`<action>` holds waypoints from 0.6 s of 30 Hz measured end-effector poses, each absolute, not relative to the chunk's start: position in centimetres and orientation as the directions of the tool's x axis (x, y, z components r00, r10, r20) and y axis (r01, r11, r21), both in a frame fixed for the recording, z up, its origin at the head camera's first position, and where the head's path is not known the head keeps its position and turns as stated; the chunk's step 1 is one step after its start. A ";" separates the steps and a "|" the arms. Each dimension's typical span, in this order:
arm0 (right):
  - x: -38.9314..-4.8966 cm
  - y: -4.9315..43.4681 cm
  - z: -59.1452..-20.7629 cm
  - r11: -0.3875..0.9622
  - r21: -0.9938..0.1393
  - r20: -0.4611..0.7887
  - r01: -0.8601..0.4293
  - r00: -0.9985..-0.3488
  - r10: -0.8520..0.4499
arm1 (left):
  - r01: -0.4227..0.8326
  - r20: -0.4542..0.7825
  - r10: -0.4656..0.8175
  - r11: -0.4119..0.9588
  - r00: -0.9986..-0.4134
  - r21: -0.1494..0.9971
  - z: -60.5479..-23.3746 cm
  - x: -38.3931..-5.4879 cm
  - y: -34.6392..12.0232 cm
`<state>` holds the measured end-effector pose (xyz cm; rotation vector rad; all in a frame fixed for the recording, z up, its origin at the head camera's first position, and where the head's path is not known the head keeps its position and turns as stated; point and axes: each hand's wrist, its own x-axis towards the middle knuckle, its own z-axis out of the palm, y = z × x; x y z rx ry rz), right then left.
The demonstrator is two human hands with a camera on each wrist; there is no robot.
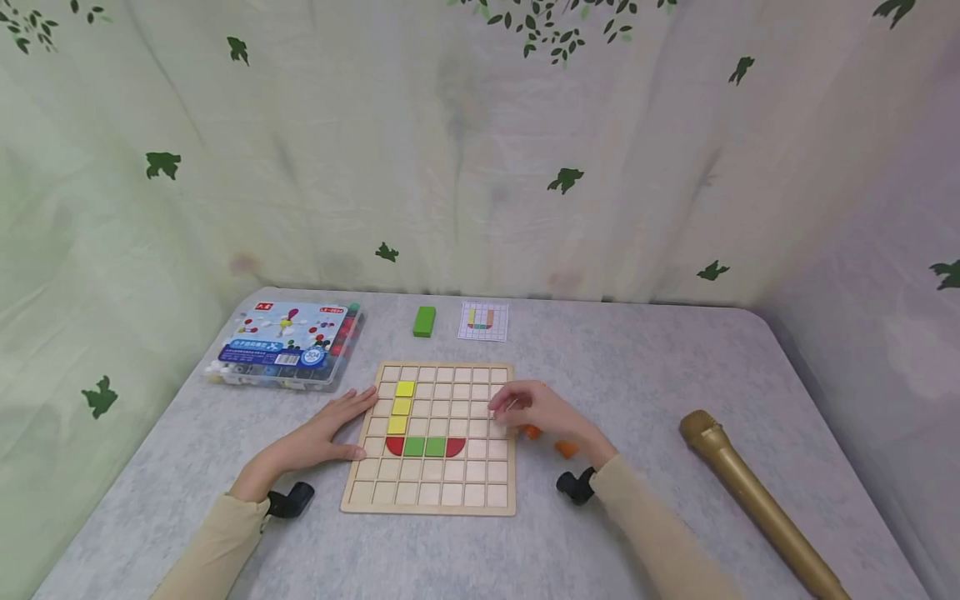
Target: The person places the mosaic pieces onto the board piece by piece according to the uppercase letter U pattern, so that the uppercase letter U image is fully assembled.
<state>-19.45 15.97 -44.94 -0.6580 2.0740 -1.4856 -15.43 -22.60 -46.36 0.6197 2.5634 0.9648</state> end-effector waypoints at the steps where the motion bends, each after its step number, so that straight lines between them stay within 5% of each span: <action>1: -19.4 16.7 -45.0 0.275 -0.958 -0.116 -0.082 -0.767 -0.631 | 0.280 -0.151 0.504 0.676 -0.850 0.682 -46.3 -15.4 -22.6; 18: -18.0 23.7 -45.7 0.402 -0.910 -0.153 -0.105 -0.815 -0.559 | 0.288 -0.148 0.508 0.677 -0.848 0.677 -46.2 -15.4 -22.5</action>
